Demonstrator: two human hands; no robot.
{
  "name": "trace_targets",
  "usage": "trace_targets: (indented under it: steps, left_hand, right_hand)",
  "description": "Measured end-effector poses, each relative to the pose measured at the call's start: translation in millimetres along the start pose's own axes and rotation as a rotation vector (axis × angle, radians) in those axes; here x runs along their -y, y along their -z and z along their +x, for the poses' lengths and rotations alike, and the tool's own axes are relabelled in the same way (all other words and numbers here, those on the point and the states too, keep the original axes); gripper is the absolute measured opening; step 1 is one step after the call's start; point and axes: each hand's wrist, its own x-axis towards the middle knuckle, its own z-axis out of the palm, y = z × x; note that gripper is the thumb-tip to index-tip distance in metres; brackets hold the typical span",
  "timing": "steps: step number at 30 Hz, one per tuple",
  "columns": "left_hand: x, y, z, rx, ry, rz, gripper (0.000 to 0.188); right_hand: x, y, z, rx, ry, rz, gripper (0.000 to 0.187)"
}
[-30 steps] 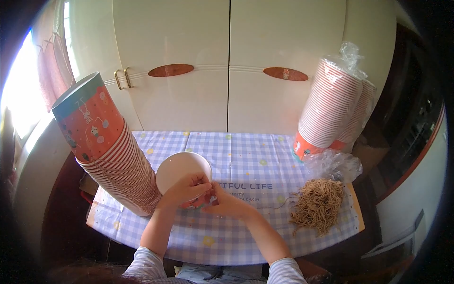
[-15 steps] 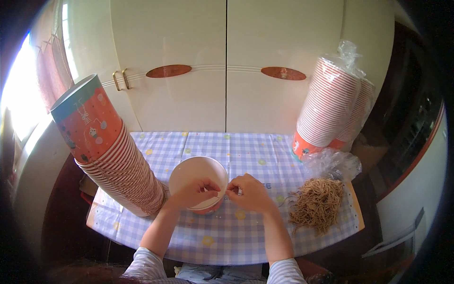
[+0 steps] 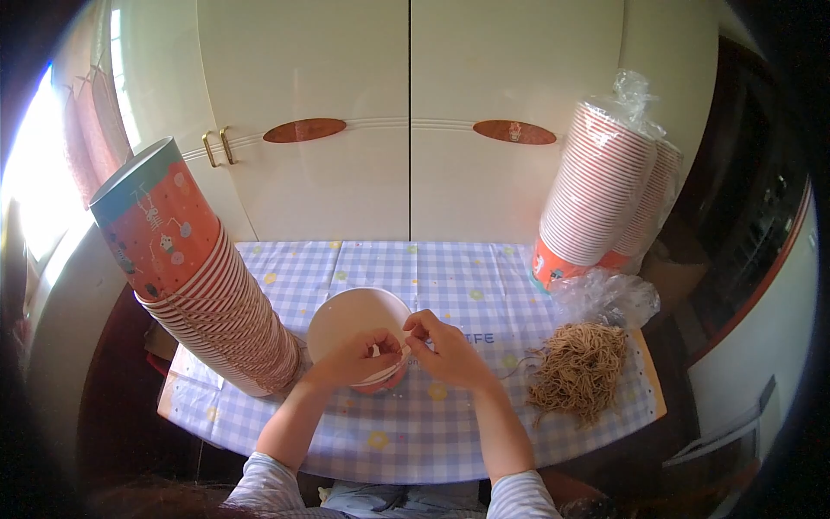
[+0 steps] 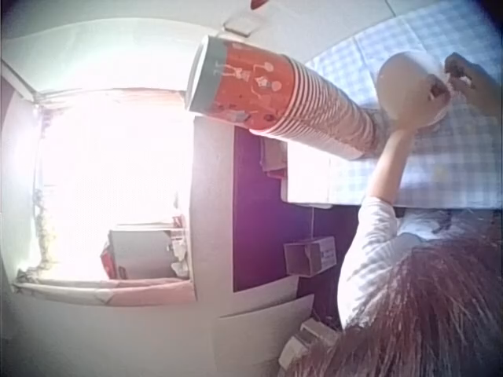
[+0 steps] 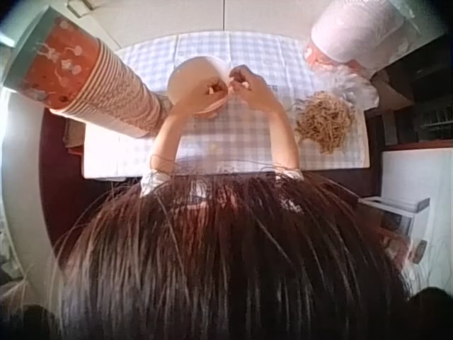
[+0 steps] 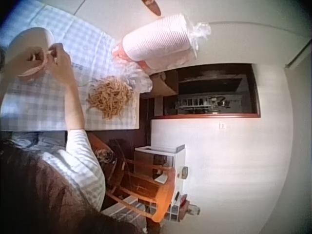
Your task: Assembling nested paper buckets and securing them with rubber bands.
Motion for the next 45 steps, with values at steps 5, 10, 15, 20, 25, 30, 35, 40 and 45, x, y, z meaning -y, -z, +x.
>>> trace_targets:
  steps: [5, 10, 15, 20, 25, 30, 35, 40, 45]
  left_hand:
    - [0.7, 3.0, -1.4, 0.018, 0.039, -0.033, 0.014]
    - [4.0, 2.5, 1.5, 0.051, -0.015, -0.079, 0.012]
    - [11.0, 1.4, 2.7, 0.046, -0.05, -0.147, 0.014]
    - [9.3, -2.5, 3.1, -0.009, -0.052, -0.209, 0.016]
    - [11.9, -5.8, 3.8, 0.011, -0.057, -0.236, 0.017]
    - [9.9, -8.2, 3.4, 0.062, 0.026, -0.282, 0.015]
    - [10.2, -9.4, 4.0, 0.031, 0.024, -0.246, 0.015]
    - [10.3, -3.7, 1.8, -0.01, -0.009, -0.169, 0.015]
    - [1.0, -1.7, 2.0, 0.007, 0.017, -0.1, 0.014]
  right_hand:
    - [1.6, 11.6, -1.7, 0.148, -0.078, 0.062, 0.007]
    - [1.0, 19.7, -3.7, 0.189, 0.203, -0.122, 0.012]
    - [11.5, 21.5, -5.2, 0.185, 0.087, -0.287, 0.016]
    - [6.4, 18.1, -6.3, 0.154, 0.117, -0.177, 0.01]
    - [19.0, 14.8, -6.3, 0.141, 0.033, -0.111, 0.009]
    - [16.5, 6.1, -5.2, 0.074, 0.005, -0.002, 0.01]
    - [7.8, 7.0, -4.6, -0.008, 0.21, -0.173, 0.006]
    - [17.0, 9.2, -5.4, -0.002, 0.107, -0.348, 0.008]
    - [2.0, 9.5, -3.4, 0.087, 0.196, -0.39, 0.012]
